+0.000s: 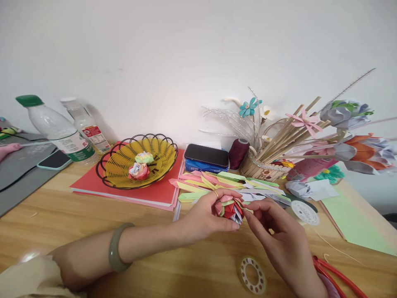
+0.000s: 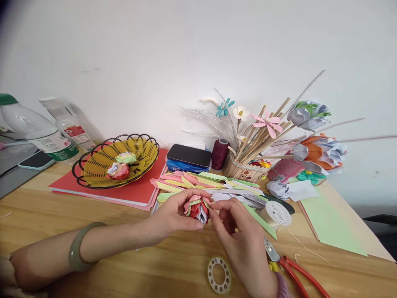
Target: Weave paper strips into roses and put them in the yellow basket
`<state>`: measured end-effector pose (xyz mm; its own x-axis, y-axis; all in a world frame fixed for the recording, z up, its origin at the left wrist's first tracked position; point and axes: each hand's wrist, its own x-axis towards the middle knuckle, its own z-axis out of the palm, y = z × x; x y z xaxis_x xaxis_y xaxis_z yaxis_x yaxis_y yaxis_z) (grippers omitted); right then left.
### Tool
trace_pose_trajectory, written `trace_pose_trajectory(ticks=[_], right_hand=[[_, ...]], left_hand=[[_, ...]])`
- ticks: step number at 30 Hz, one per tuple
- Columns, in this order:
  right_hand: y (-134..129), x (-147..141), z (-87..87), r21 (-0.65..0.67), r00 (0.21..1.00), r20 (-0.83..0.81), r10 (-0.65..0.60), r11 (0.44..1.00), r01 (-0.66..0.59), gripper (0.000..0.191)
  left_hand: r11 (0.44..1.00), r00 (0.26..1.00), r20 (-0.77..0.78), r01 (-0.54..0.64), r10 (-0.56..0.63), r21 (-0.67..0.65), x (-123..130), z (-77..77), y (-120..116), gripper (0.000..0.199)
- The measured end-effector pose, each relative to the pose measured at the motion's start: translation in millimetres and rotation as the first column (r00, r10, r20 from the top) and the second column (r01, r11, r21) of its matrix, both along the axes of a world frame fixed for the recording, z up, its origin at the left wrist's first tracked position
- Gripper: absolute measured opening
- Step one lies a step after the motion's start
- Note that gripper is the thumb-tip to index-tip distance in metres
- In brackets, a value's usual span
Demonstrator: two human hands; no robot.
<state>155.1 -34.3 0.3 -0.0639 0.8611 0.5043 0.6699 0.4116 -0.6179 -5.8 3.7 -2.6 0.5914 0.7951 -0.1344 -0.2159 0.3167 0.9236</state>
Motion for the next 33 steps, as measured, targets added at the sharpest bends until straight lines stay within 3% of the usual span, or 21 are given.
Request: trace_pose_trajectory(ticks=[6,15,20,24,33], right_hand=[[-2.0,0.6,-1.9,0.27,0.974,0.225,-0.031,0.962,-0.032,0.01],[-3.3,1.6,-2.0,0.338,0.94,0.34,-0.024,0.936,-0.098,0.018],[-2.3,1.7,-3.5,0.386,0.924,0.375,-0.079,0.919,-0.078,0.018],[-1.8,2.4,-6.1,0.381,0.926,0.369,-0.081,0.922,-0.071,0.017],[-2.3,-0.5,1.7,0.2,0.982,0.183,0.046,0.976,-0.083,0.014]], left_hand=[[0.998,1.0,-0.016,-0.013,0.013,0.056,0.1,-1.0,-1.1,0.053],[0.997,1.0,-0.023,-0.002,0.003,0.078,-0.2,-0.2,-3.6,0.053],[0.997,1.0,0.026,0.007,-0.009,0.083,1.2,-0.9,-5.1,0.05],[0.998,0.999,0.034,0.011,-0.013,0.065,2.2,-1.4,-6.6,0.049],[1.0,0.996,0.086,-0.022,0.021,0.017,1.3,6.6,-7.5,0.047]])
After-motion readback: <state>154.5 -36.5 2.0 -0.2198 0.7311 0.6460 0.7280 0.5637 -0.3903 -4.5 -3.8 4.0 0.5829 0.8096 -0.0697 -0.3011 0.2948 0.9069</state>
